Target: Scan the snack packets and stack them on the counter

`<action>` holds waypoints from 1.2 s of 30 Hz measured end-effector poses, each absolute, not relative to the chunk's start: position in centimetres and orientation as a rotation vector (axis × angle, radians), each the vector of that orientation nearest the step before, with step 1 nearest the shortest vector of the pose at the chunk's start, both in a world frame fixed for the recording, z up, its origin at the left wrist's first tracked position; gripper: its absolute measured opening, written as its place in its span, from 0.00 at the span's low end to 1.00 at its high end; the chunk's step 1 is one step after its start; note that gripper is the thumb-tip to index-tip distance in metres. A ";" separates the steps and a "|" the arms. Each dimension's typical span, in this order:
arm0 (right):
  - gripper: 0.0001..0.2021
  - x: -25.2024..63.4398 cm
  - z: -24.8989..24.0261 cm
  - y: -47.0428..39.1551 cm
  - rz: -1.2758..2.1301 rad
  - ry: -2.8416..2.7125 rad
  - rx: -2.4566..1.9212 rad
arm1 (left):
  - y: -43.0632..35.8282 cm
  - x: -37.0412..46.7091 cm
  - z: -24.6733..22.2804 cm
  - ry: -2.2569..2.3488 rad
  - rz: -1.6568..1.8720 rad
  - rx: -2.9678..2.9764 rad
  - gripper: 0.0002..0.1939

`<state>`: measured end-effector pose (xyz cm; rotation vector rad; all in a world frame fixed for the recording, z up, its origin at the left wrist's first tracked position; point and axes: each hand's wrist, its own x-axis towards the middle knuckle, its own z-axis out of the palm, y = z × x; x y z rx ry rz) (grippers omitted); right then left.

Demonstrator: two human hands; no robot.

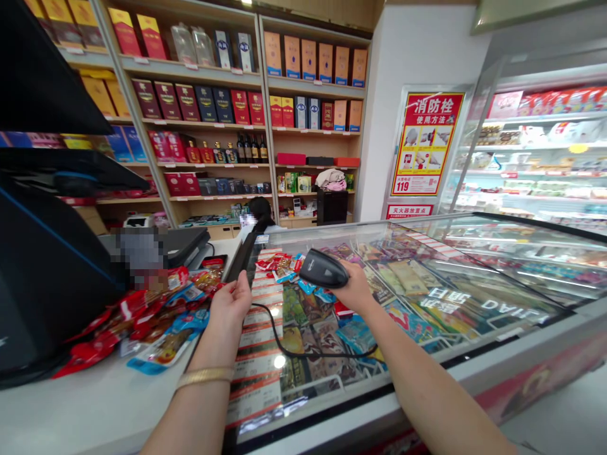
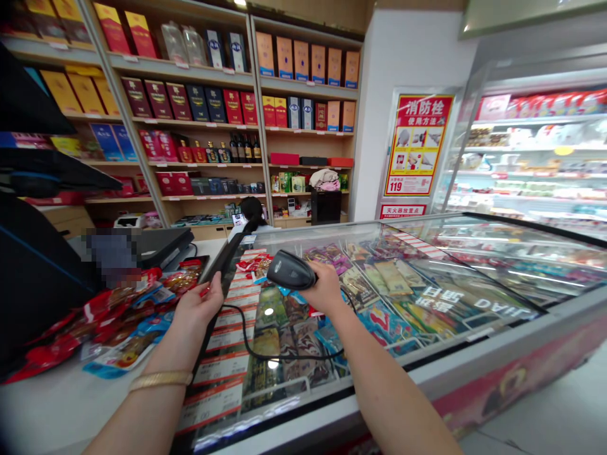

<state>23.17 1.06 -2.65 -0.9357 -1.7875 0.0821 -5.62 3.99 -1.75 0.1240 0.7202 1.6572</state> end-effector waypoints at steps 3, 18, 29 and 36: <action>0.10 23.2 -2.7 1.1 0.069 -1.778 -0.963 | 3.5 -4.6 -1.6 0.747 1.673 0.042 0.24; 0.08 23.2 -2.9 1.3 0.038 -1.780 -1.000 | 3.2 1.1 -3.0 0.986 1.398 0.514 0.09; 0.11 23.3 -2.7 1.2 0.066 -1.794 -1.016 | 3.5 -0.4 -4.2 1.359 1.682 0.830 0.07; 0.08 23.2 -2.6 1.2 -0.003 -1.828 -1.012 | 2.1 -0.4 -2.4 1.278 1.742 0.861 0.07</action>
